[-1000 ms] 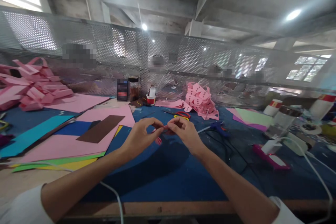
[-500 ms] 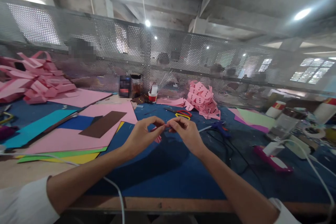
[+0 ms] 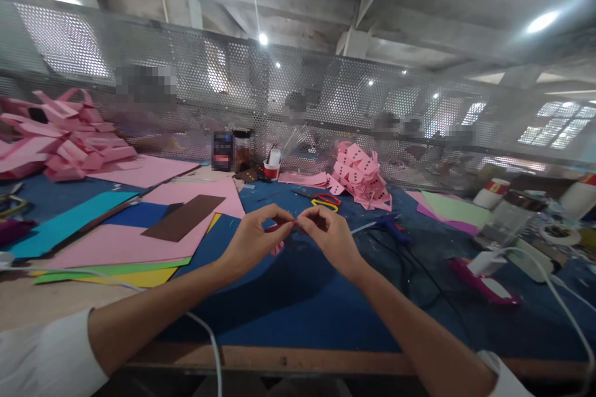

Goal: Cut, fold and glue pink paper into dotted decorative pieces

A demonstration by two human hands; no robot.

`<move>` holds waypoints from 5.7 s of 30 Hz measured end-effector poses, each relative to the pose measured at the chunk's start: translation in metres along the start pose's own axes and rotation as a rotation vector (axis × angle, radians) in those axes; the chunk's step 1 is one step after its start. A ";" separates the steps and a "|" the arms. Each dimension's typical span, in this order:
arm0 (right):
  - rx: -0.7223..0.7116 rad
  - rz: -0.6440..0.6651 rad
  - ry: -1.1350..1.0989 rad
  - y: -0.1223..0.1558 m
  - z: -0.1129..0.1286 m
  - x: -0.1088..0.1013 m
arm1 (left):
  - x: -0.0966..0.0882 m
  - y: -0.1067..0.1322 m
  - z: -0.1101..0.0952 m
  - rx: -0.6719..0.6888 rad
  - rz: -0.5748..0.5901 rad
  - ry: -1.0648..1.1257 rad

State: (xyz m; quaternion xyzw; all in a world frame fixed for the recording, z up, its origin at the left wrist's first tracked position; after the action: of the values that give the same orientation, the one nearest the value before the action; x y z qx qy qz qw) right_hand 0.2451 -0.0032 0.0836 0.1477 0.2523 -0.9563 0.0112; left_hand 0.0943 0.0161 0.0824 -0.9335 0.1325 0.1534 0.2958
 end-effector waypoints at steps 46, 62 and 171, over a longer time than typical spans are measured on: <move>-0.476 -0.090 0.821 0.008 0.038 0.014 | -0.010 -0.002 0.001 0.027 -0.059 0.040; -0.548 -0.174 0.841 -0.011 0.052 0.034 | -0.042 -0.008 -0.008 0.097 -0.164 0.004; -0.436 -0.047 0.609 -0.012 0.028 0.033 | -0.029 -0.002 0.000 -0.047 -0.054 -0.101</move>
State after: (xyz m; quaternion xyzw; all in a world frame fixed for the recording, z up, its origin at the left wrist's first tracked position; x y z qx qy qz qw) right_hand 0.2046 -0.0042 0.1028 0.4137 0.4450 -0.7924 -0.0551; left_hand 0.0686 0.0221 0.0939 -0.9345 0.0885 0.1954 0.2842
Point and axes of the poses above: each hand's wrist, its own y-axis away from the middle knuckle, its own x-axis out of the palm, z = x × y, the point moved 7 cm from there along -y, towards the middle knuckle, and after that the axes turned 2 degrees about x, right-handed, at the moved point
